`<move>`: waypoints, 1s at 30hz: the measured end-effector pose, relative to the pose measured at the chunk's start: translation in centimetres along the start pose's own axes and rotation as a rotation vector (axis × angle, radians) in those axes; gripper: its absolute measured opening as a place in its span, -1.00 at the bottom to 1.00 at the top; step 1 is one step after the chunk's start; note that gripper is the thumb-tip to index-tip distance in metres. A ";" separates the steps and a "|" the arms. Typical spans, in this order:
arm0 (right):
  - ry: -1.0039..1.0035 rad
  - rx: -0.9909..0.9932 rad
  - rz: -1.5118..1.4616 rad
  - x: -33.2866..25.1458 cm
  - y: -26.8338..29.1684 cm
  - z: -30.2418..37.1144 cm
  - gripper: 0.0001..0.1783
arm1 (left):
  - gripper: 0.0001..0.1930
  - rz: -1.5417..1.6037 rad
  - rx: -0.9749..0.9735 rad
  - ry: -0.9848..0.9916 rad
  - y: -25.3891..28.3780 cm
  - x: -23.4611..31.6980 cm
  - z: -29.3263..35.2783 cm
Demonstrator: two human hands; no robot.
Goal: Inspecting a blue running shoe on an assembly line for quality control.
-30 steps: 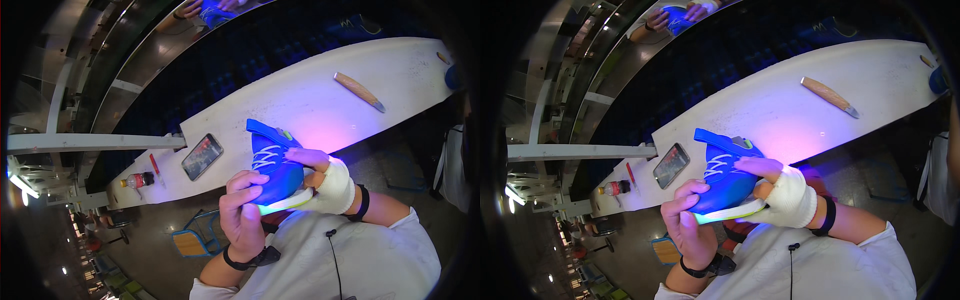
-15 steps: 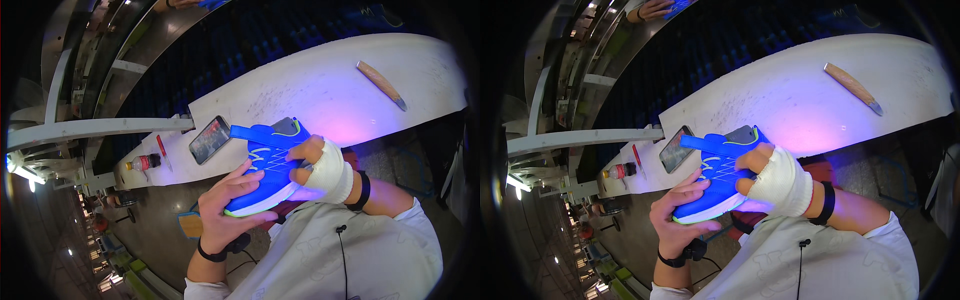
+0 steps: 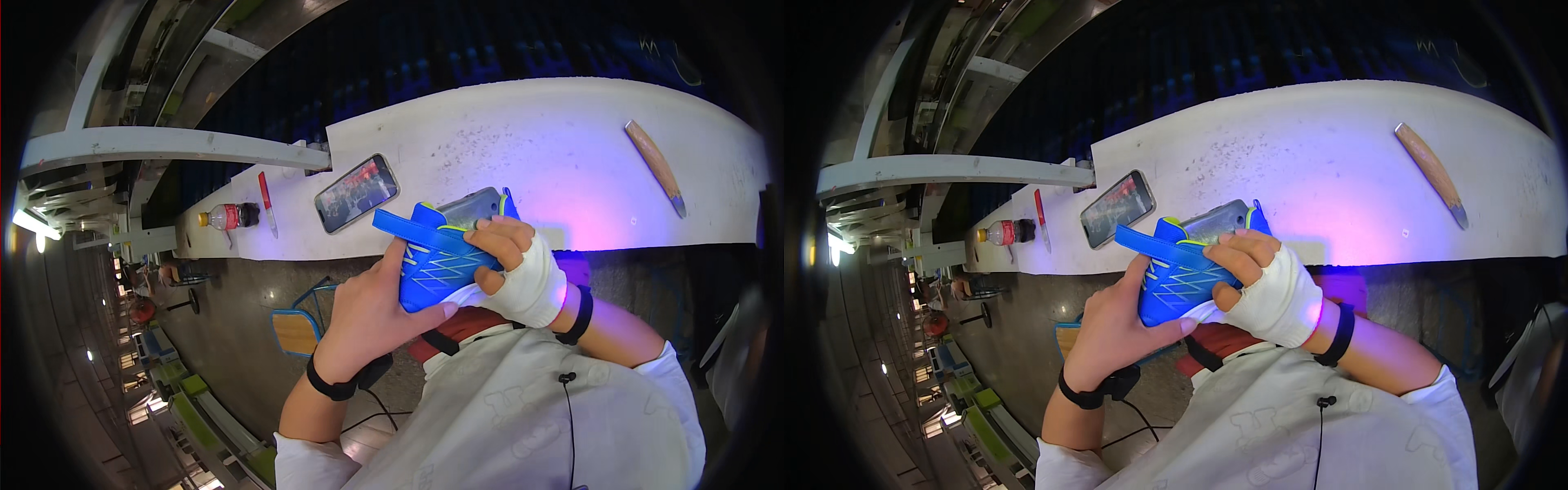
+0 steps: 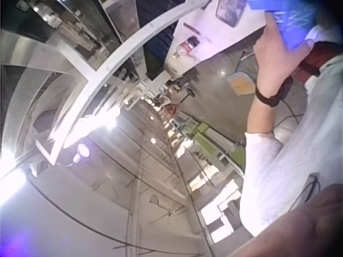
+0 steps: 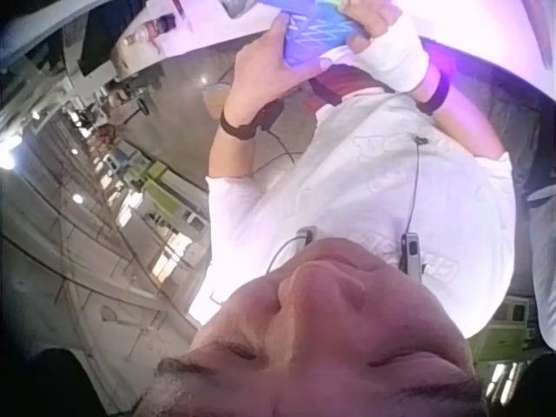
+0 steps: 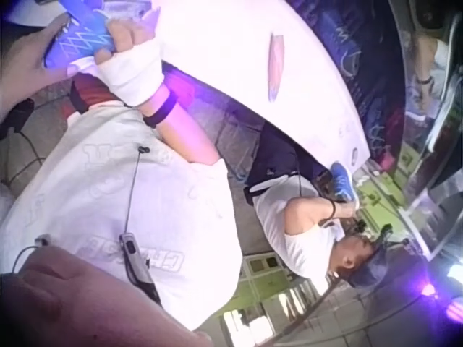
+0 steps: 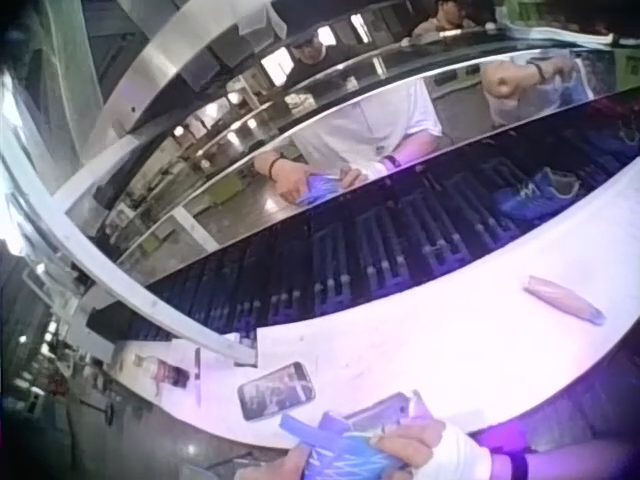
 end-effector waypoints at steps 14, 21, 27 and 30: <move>-0.195 0.302 -0.255 -0.2 13.3 -0.4 -0.05 | -0.20 0.289 0.306 -0.801 2.0 11.0 4.6; -0.193 0.030 -0.317 -1.9 16.0 -2.0 -0.22 | -0.39 0.662 0.413 -0.788 -8.6 9.6 1.6; -0.248 -0.004 -0.218 -2.2 15.9 -1.1 -0.27 | -0.55 0.828 0.537 -0.840 -5.7 12.7 3.9; -0.243 0.027 -0.266 -1.7 16.8 -1.2 -0.29 | -0.53 0.804 0.615 -0.887 -5.7 13.9 4.8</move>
Point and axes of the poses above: each hand's wrist, its own z-axis away from the middle knuckle, its own y-axis out of the back of the hand, x = y × z, the point moved 10 cm from there along -z, towards the middle knuckle, and after that the axes turned 9 degrees about y, right-handed, at the moved point
